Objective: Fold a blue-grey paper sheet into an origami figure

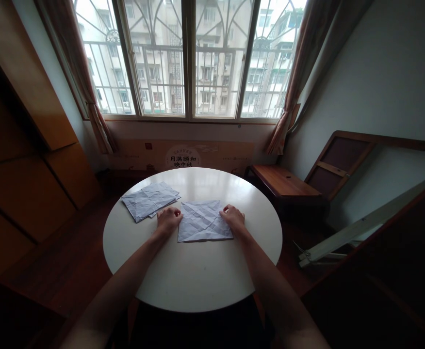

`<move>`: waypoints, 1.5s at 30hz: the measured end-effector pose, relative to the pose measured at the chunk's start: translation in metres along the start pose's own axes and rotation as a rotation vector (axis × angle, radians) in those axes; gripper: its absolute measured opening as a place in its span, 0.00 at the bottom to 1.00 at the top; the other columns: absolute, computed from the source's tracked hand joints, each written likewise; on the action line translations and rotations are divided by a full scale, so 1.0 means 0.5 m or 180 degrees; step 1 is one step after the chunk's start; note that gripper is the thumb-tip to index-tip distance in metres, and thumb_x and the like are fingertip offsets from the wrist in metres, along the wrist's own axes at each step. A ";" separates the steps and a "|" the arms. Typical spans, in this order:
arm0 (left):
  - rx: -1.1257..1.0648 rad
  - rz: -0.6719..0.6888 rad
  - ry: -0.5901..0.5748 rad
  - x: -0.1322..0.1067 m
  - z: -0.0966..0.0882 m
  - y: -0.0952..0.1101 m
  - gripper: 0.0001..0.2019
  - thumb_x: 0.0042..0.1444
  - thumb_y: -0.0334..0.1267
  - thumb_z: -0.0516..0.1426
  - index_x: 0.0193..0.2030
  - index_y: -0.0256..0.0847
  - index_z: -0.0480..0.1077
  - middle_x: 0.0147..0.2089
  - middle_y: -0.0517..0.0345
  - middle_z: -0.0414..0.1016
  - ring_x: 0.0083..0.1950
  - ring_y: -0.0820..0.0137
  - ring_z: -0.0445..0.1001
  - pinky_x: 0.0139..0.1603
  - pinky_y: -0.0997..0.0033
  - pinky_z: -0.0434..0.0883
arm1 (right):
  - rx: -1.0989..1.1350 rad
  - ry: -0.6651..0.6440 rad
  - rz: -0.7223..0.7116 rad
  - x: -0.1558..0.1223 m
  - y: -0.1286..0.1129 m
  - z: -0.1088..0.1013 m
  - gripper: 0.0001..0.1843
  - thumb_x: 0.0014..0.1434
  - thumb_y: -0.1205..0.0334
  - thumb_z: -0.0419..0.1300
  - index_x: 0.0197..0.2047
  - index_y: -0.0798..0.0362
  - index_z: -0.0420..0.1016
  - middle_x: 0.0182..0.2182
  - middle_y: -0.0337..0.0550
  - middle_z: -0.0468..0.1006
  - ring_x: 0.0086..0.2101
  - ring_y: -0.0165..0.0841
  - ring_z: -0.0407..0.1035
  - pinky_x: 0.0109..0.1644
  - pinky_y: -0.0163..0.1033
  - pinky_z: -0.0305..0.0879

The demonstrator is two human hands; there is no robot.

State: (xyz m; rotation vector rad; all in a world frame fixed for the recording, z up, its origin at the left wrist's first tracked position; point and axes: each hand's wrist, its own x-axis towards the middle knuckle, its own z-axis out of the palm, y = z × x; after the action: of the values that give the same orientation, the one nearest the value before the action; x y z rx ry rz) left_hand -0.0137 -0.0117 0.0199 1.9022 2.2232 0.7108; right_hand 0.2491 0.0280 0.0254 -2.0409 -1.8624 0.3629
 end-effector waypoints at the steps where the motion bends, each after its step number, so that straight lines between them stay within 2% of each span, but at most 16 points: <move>1: 0.0030 -0.0016 -0.0001 0.000 -0.001 0.000 0.10 0.54 0.46 0.58 0.38 0.45 0.78 0.41 0.55 0.80 0.49 0.60 0.73 0.53 0.60 0.61 | 0.0006 -0.0010 -0.0003 -0.001 0.000 -0.001 0.16 0.57 0.52 0.56 0.44 0.48 0.75 0.42 0.45 0.81 0.48 0.41 0.72 0.53 0.46 0.59; 9: -0.0032 -0.0085 -0.0050 0.002 0.006 0.000 0.12 0.58 0.47 0.57 0.40 0.45 0.77 0.45 0.54 0.78 0.53 0.60 0.70 0.52 0.62 0.60 | 0.0019 -0.0027 0.0022 -0.001 -0.003 -0.001 0.16 0.58 0.51 0.54 0.44 0.48 0.75 0.43 0.45 0.81 0.48 0.41 0.72 0.53 0.46 0.59; 16: 0.0067 -0.0157 -0.0075 0.004 0.007 -0.003 0.14 0.58 0.48 0.57 0.46 0.45 0.73 0.53 0.52 0.73 0.56 0.58 0.67 0.53 0.61 0.59 | 0.0025 -0.0019 0.0043 0.000 -0.003 0.002 0.15 0.59 0.51 0.54 0.44 0.47 0.76 0.42 0.45 0.81 0.48 0.41 0.72 0.54 0.45 0.58; 21: 0.0117 -0.0118 -0.0115 0.009 0.016 -0.010 0.16 0.55 0.52 0.58 0.45 0.45 0.72 0.53 0.52 0.71 0.58 0.58 0.65 0.54 0.61 0.60 | 0.0038 -0.0069 0.0068 0.002 -0.004 0.001 0.16 0.59 0.51 0.54 0.45 0.47 0.76 0.43 0.44 0.81 0.49 0.41 0.71 0.55 0.45 0.58; 27: 0.0040 -0.0082 -0.0128 0.013 0.030 -0.016 0.17 0.54 0.51 0.59 0.47 0.45 0.71 0.53 0.51 0.71 0.58 0.56 0.65 0.54 0.59 0.60 | 0.0006 -0.0102 0.0070 0.001 -0.006 0.000 0.16 0.59 0.52 0.53 0.46 0.47 0.75 0.43 0.44 0.81 0.49 0.40 0.71 0.55 0.46 0.57; 36: 0.0022 -0.0033 -0.0170 0.009 0.023 -0.010 0.16 0.54 0.50 0.59 0.47 0.46 0.72 0.53 0.51 0.71 0.59 0.56 0.64 0.55 0.59 0.59 | -0.0111 -0.0087 -0.0015 -0.006 -0.007 -0.001 0.20 0.59 0.53 0.53 0.52 0.47 0.74 0.47 0.47 0.79 0.50 0.41 0.70 0.55 0.46 0.57; 45: 0.0066 0.0096 -0.0127 0.011 0.030 -0.015 0.16 0.55 0.50 0.58 0.46 0.45 0.73 0.52 0.51 0.71 0.58 0.55 0.64 0.54 0.57 0.60 | -0.0235 -0.0097 -0.0092 -0.003 -0.003 0.003 0.21 0.59 0.53 0.54 0.54 0.45 0.74 0.51 0.47 0.78 0.51 0.43 0.70 0.55 0.48 0.58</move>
State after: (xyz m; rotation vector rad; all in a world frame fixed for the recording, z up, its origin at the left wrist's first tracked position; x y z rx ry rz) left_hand -0.0155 -0.0034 0.0044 1.9458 2.1911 0.6510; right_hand 0.2467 0.0268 0.0246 -2.0648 -1.9486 0.3240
